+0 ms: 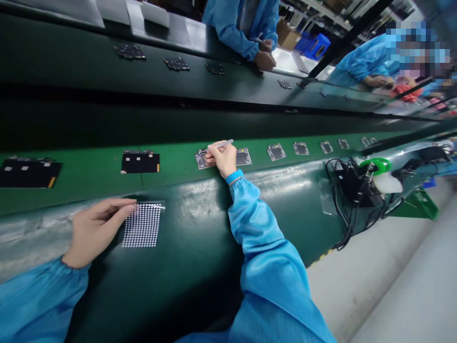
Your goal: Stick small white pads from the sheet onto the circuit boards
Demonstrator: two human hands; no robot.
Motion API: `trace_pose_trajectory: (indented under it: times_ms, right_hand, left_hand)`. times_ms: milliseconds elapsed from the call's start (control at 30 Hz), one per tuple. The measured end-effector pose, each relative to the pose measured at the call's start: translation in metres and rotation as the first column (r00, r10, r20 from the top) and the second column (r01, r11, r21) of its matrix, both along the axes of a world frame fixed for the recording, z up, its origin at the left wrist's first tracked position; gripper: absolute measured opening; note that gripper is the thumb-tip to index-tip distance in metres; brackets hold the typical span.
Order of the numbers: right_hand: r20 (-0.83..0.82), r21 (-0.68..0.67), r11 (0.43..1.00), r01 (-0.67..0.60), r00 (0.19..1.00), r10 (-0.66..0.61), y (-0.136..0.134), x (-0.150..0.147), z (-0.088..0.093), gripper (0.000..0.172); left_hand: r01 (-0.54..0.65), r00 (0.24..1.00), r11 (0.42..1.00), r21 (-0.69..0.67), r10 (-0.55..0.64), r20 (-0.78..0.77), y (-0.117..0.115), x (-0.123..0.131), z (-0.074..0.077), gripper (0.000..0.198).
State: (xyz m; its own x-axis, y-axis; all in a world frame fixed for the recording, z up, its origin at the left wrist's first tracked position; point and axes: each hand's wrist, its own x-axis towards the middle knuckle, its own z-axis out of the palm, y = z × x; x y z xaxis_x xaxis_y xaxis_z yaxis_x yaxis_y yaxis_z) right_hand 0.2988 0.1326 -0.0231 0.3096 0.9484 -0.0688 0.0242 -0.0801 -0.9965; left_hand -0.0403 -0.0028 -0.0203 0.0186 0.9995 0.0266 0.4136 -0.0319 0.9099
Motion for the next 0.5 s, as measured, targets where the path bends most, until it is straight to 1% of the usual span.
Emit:
trace_pose_trajectory:
  times_ms: [233, 400, 500]
  right_hand:
    - [0.060, -0.014, 1.000, 0.003, 0.998, -0.002, -0.001, 0.008, -0.003, 0.035]
    - [0.071, 0.015, 0.999, -0.037, 0.997, 0.036, -0.004, 0.015, -0.005, 0.035]
    - [0.088, 0.025, 0.999, -0.035, 0.996, 0.032, -0.006, 0.019, -0.005, 0.035]
  left_hand:
    - [-0.002, 1.000, 1.000, -0.002, 0.002, -0.005, 0.000, -0.001, -0.001, 0.023]
    - [-0.007, 1.000, 1.000, -0.022, 0.007, 0.000, -0.001, -0.001, -0.001, 0.027]
    - [-0.004, 1.000, 1.000, -0.011, 0.004, -0.006, -0.001, -0.001, -0.001, 0.027]
